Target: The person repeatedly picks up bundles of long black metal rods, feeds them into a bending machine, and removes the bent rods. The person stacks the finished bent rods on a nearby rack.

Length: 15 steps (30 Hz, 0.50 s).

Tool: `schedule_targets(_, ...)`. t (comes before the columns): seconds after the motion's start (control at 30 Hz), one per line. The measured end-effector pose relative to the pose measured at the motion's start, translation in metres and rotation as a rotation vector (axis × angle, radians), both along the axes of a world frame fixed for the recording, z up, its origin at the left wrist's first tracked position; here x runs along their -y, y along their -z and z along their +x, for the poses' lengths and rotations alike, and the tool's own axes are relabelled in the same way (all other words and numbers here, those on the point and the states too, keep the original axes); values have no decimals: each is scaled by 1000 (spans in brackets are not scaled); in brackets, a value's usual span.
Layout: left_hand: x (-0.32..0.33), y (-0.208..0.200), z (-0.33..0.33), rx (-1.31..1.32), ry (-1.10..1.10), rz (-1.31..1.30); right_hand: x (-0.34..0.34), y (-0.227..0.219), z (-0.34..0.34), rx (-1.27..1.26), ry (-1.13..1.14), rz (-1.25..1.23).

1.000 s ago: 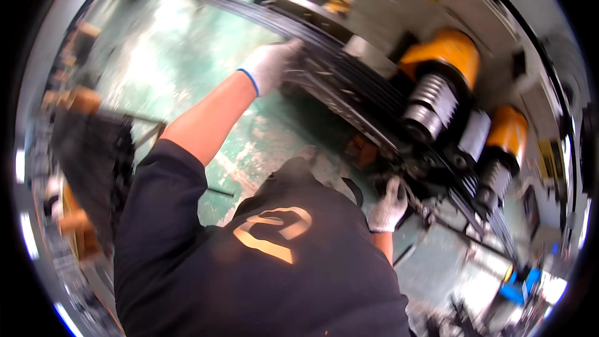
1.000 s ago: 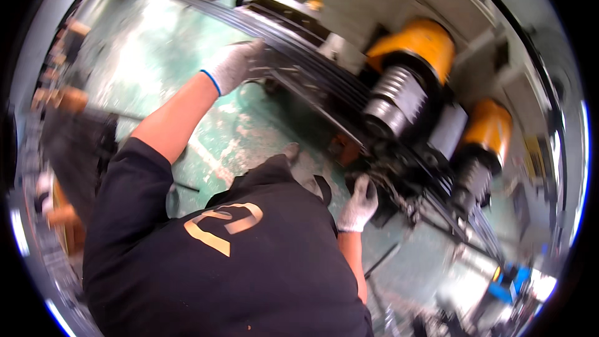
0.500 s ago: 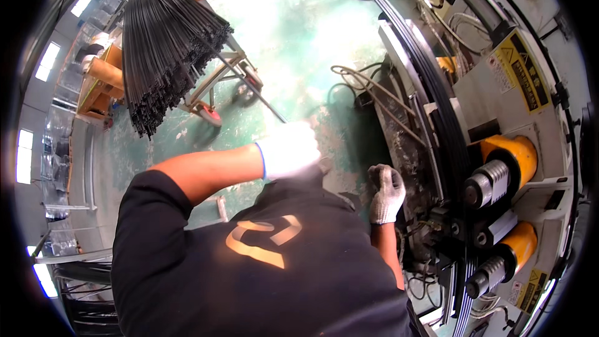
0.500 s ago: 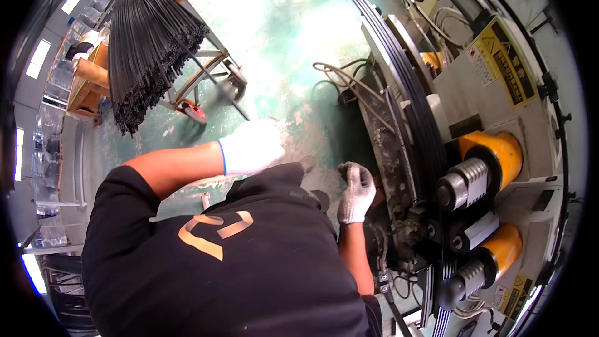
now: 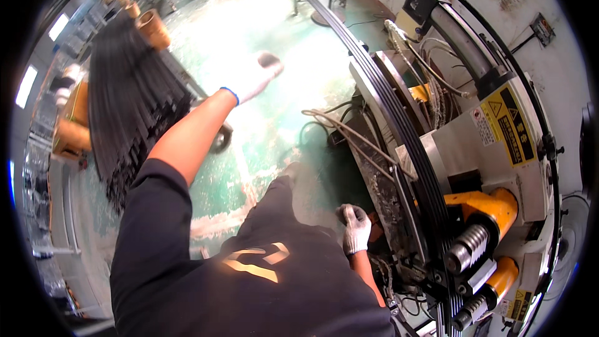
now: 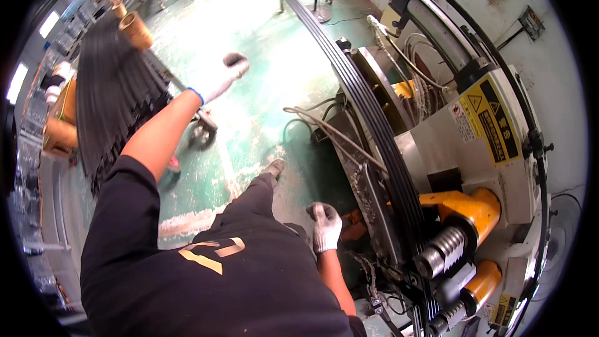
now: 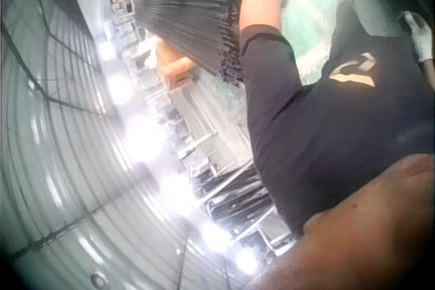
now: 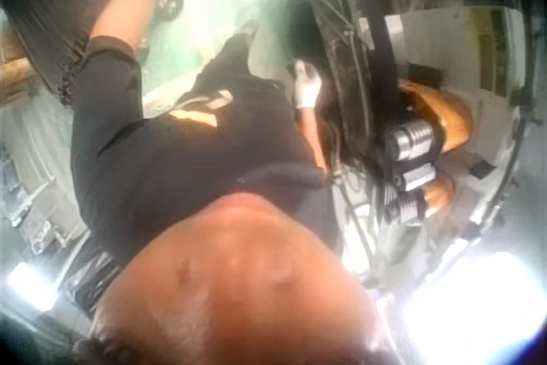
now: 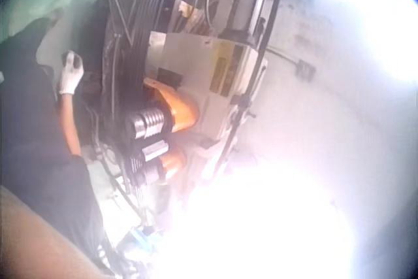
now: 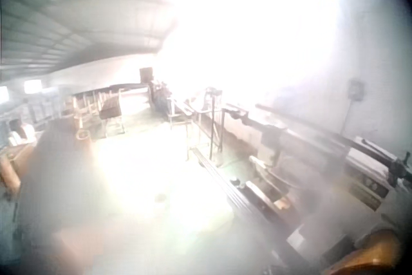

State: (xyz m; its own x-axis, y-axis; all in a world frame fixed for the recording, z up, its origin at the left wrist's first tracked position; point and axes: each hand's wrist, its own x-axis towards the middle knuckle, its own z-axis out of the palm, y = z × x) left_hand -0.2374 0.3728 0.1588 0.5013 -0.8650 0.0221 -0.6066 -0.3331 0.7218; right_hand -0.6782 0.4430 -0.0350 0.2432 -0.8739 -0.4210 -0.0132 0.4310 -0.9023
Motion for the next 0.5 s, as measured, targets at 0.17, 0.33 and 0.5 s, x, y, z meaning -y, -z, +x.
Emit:
schedule_targets(0.17,161,51,150,-665,-162,-235,34,38,16,-311,92,-92)
schedule_targets(0.33,285,98,221,-1092,-176,-237,-8,98,-19,-707,377,95)
schedule_targets(0.5,369,94,226,-1252,-153,-266,-76,64,-9,-754,624,456)
